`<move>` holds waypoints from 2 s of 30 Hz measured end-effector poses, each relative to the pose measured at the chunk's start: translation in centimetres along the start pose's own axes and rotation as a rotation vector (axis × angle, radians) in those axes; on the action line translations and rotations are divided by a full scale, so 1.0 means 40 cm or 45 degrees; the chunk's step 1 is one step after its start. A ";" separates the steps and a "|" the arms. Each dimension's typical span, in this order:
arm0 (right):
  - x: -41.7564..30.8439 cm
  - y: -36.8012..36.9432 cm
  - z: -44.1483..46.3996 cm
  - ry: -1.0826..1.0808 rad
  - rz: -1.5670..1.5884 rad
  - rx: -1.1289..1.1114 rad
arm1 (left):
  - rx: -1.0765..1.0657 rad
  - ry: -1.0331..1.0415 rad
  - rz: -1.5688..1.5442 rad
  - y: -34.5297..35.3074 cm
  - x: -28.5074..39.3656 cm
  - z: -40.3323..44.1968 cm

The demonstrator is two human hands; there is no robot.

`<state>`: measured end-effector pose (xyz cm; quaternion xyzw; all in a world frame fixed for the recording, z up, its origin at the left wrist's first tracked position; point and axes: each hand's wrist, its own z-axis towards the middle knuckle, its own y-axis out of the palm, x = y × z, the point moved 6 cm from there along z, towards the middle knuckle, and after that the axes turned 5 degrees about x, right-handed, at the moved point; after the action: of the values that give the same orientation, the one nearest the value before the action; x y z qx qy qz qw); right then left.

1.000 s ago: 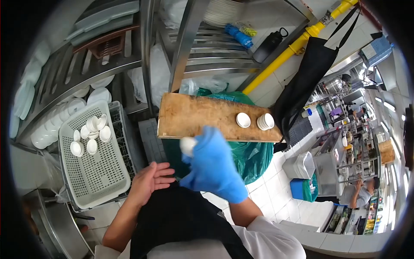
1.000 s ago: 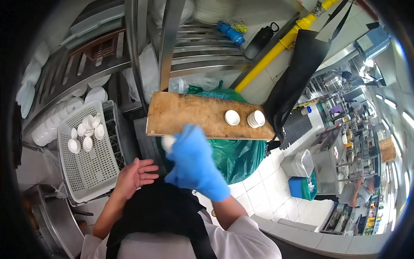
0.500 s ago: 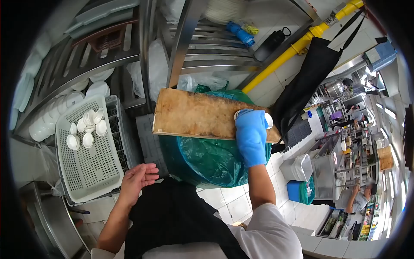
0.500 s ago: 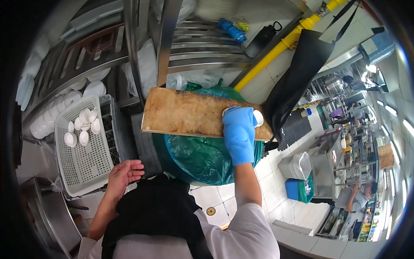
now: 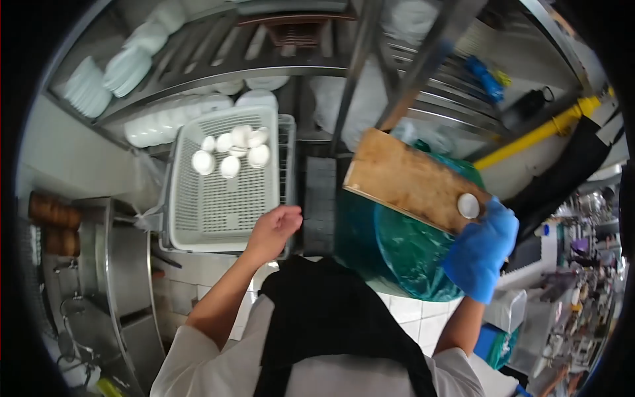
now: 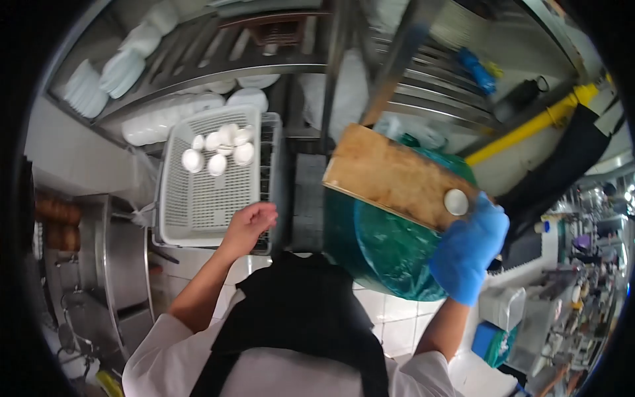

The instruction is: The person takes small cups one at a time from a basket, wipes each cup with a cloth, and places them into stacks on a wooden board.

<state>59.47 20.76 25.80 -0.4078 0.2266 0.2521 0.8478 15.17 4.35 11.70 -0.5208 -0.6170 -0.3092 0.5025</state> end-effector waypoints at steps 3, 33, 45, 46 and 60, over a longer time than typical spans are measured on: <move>-0.024 -0.022 -0.020 0.666 0.665 0.083 | 0.343 0.127 0.421 -0.116 -0.027 0.091; -0.488 0.147 -0.358 -0.349 0.605 -1.127 | 0.313 -0.193 -0.776 -0.389 -0.174 0.182; -0.544 0.183 -0.323 0.199 0.888 -1.313 | 0.334 -0.359 -0.677 -0.321 -0.131 0.088; -0.544 0.183 -0.320 0.385 0.989 -1.312 | 0.308 -0.337 -0.773 -0.298 -0.096 0.072; -0.720 0.255 -0.287 -1.140 -0.043 -0.635 | -0.065 0.375 -0.497 0.082 0.266 -0.114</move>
<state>28.99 10.01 30.42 -0.4534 -0.2324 0.4349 0.7425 20.15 4.60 22.64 -0.3536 -0.6178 -0.4885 0.5046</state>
